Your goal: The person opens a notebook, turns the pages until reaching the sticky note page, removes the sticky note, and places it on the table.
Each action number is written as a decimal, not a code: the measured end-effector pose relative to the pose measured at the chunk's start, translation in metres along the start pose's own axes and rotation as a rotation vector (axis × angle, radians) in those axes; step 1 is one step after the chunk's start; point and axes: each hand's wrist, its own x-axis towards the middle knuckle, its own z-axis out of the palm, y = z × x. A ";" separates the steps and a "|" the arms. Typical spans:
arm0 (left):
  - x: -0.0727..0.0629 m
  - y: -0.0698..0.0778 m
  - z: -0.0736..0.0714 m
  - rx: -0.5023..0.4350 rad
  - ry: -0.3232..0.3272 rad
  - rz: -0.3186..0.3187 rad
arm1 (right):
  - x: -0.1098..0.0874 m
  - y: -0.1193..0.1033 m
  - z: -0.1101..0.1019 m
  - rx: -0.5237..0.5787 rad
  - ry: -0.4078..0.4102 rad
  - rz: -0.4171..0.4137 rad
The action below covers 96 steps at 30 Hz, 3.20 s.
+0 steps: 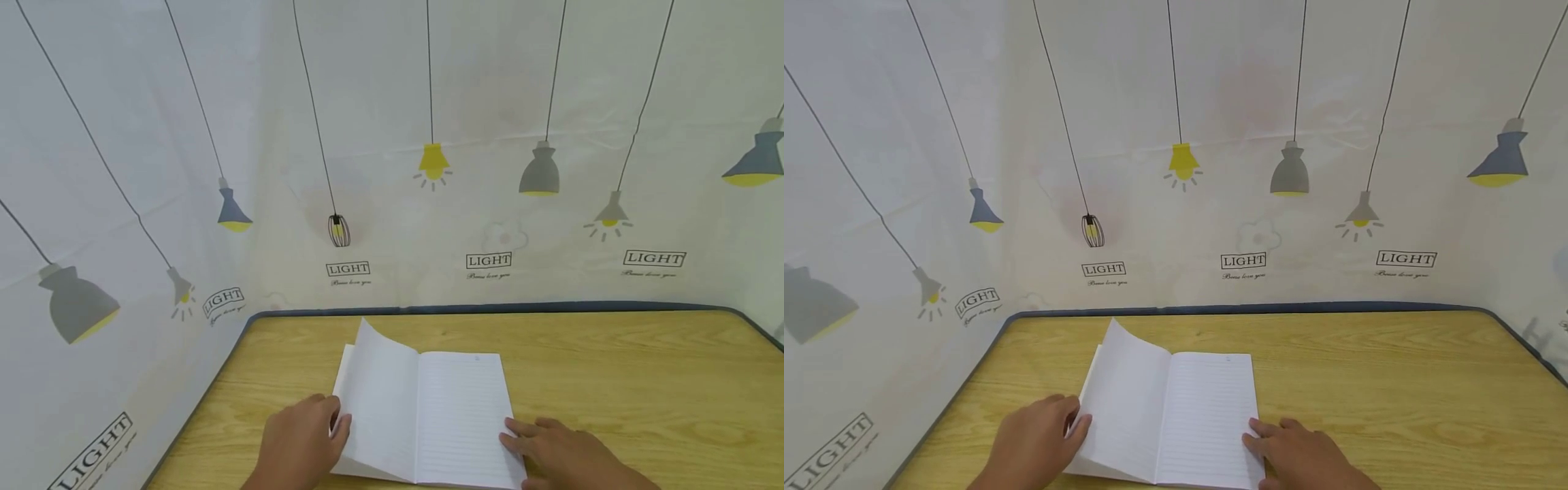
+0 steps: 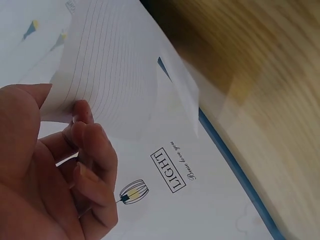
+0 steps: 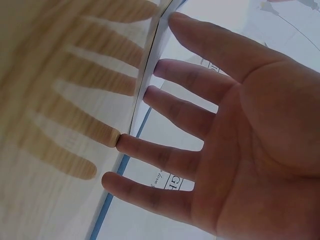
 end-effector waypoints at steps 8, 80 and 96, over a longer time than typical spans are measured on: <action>-0.002 -0.007 0.005 -0.013 -0.073 -0.029 | 0.002 0.001 0.001 0.008 -0.011 0.016; 0.032 0.077 0.027 0.052 -0.208 0.208 | 0.001 -0.002 -0.002 -0.007 -0.005 0.019; 0.029 0.093 0.053 0.009 -0.460 0.346 | 0.008 -0.001 0.005 -0.004 -0.066 0.082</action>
